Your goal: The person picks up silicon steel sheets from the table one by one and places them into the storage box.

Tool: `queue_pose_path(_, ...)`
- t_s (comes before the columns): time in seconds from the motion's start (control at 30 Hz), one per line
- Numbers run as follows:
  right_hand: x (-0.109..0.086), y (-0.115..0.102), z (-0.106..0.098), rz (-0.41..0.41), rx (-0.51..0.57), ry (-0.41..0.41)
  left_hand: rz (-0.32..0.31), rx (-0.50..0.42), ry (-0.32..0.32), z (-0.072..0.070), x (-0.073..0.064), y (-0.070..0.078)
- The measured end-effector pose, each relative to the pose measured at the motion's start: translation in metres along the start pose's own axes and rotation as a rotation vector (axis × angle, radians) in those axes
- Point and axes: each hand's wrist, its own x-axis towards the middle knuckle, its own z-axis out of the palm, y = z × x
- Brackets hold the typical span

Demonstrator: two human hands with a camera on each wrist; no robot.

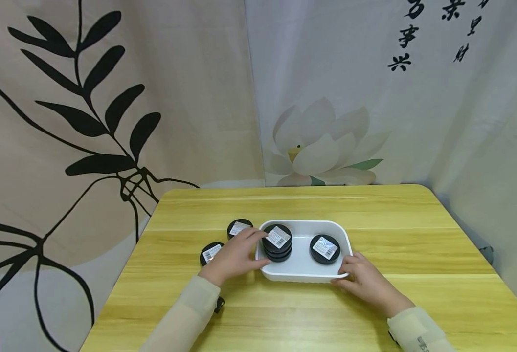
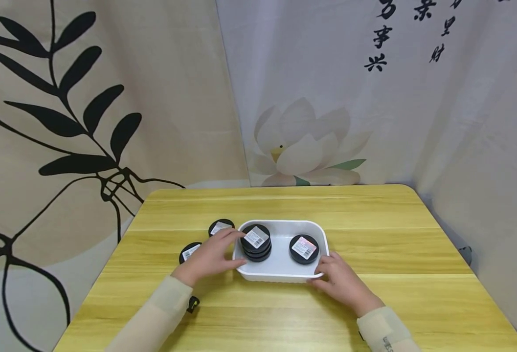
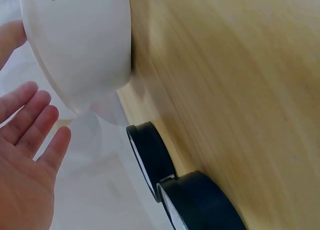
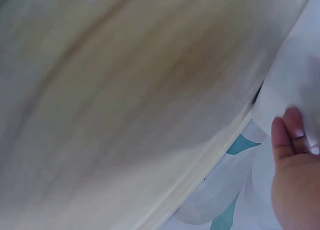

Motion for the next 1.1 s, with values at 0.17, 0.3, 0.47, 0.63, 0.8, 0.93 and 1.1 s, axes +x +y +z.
queue_pose_path(0.17, 0.0, 0.0, -0.001, 0.004, -0.002, -0.01, -0.014, -0.008, 0.008, 0.001, -0.003, -0.003)
queue_pose_path(0.3, 0.001, -0.001, -0.002, 0.009, 0.0, -0.013, -0.019, -0.027, 0.017, 0.001, -0.005, -0.007)
queue_pose_path(0.47, 0.0, -0.001, -0.003, 0.016, 0.005, -0.017, -0.046, -0.042, 0.01, 0.002, -0.008, -0.01)
queue_pose_path(0.63, 0.0, -0.002, -0.003, 0.027, 0.009, -0.021, -0.068, -0.059, 0.011, 0.003, -0.01, -0.013)
queue_pose_path(0.8, 0.0, -0.002, -0.002, 0.024, 0.005, -0.015, -0.101, -0.082, 0.016, 0.004, -0.016, -0.016)
queue_pose_path(0.93, 0.001, -0.001, -0.001, 0.01, -0.002, 0.002, -0.119, -0.083, 0.028, 0.004, -0.021, -0.019)
queue_pose_path(1.1, 0.001, -0.001, 0.0, 0.004, -0.007, 0.012, -0.107, -0.073, 0.049, 0.004, -0.025, -0.024)
